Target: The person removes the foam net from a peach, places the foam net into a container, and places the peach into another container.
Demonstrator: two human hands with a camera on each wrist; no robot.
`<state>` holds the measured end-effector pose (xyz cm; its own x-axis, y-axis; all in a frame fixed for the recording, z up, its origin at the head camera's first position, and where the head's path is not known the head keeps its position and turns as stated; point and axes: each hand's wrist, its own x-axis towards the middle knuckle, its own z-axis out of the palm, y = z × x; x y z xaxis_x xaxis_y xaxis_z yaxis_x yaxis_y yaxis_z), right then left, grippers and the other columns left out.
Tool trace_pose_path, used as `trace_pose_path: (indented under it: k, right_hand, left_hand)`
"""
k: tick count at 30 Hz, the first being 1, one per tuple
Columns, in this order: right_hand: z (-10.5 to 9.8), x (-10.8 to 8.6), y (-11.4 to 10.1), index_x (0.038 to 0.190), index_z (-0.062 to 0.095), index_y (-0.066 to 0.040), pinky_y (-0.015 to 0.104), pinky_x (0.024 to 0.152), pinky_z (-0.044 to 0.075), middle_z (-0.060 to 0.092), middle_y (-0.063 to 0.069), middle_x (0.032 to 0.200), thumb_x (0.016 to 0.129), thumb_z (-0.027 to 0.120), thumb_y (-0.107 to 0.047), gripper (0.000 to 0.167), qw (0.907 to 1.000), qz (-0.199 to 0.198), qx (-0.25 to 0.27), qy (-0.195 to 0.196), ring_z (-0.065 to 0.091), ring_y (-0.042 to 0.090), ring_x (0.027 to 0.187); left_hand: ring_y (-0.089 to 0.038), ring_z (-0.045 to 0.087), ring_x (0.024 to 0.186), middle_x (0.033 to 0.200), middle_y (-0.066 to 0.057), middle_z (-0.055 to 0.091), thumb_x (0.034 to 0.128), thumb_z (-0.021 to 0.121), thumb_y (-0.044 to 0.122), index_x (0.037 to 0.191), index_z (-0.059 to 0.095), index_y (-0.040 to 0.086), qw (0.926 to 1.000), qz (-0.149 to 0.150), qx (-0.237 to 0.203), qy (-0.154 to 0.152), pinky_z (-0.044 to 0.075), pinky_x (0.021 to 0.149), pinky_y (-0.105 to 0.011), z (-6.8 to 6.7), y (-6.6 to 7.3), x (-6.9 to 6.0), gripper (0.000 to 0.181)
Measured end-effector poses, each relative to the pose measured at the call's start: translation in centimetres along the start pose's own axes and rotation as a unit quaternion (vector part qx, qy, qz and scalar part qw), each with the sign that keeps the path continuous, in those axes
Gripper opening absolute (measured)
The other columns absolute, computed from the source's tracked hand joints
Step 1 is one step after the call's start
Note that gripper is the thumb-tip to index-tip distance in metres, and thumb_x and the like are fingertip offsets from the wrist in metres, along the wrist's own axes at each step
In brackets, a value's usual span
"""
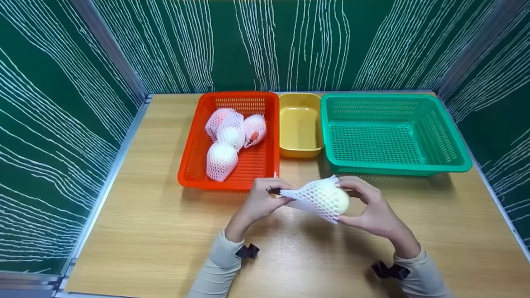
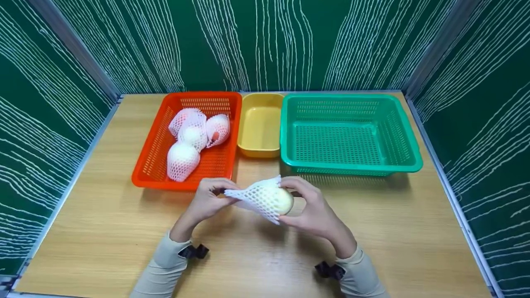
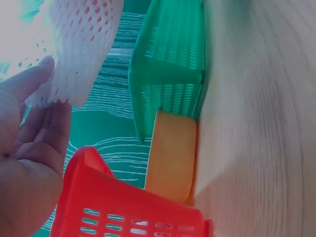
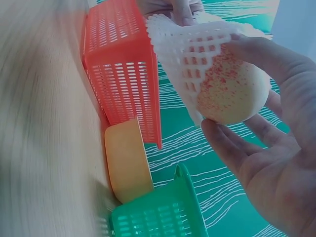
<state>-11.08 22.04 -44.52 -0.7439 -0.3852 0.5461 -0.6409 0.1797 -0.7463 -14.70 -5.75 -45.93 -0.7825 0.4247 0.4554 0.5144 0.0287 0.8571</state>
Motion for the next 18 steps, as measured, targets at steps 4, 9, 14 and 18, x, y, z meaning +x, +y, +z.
trace_pose_path:
  k: [4, 9, 14, 18]
  right_hand:
    - [-0.2, -0.1, -0.1, 0.116, 0.058, 0.009, 0.022, 0.087, 0.050, 0.058, 0.025, 0.118, 0.050, 0.088, 0.017, 0.073, 0.9999, 0.010, -0.008, -0.004, 0.056, 0.019, 0.113]
    - [-0.6, -0.5, -0.2, 0.116, 0.059, 0.007, 0.023, 0.086, 0.050, 0.058, 0.024, 0.119, 0.051, 0.089, 0.015, 0.072, 0.9995, 0.030, -0.008, 0.000, 0.056, 0.020, 0.113]
    - [-1.0, -1.1, -0.2, 0.115, 0.060, 0.008, 0.023, 0.085, 0.051, 0.059, 0.024, 0.118, 0.049, 0.089, 0.016, 0.073, 0.9990, 0.037, -0.024, 0.013, 0.057, 0.019, 0.111]
    - [-1.4, -1.8, -0.1, 0.114, 0.059, 0.009, 0.022, 0.084, 0.051, 0.058, 0.025, 0.116, 0.046, 0.089, 0.018, 0.074, 0.9984, 0.041, -0.030, 0.024, 0.057, 0.019, 0.110]
  left_hand:
    - [-0.015, 0.066, 0.078, 0.089, -0.010, 0.072, 0.0791, 0.077, -0.004, 0.092, 0.074, -0.004, 1.0000, 0.004, -0.003, 0.001, 0.057, 0.070, -0.033, -0.3, -0.2, -0.2, 0.013]
    - [-0.014, 0.065, 0.077, 0.087, -0.013, 0.071, 0.0788, 0.076, -0.006, 0.090, 0.074, -0.005, 0.9999, 0.014, -0.004, 0.006, 0.057, 0.069, -0.034, -0.5, -0.4, -0.3, 0.011]
    - [-0.013, 0.064, 0.075, 0.085, -0.012, 0.071, 0.0779, 0.075, -0.010, 0.088, 0.074, -0.005, 0.9998, 0.016, -0.002, 0.009, 0.057, 0.067, -0.033, -0.7, -0.5, -0.3, 0.012]
    - [-0.015, 0.065, 0.075, 0.085, -0.011, 0.071, 0.0776, 0.075, -0.010, 0.089, 0.074, -0.004, 0.9998, 0.015, -0.001, 0.011, 0.057, 0.068, -0.033, -0.8, -0.5, -0.3, 0.012]
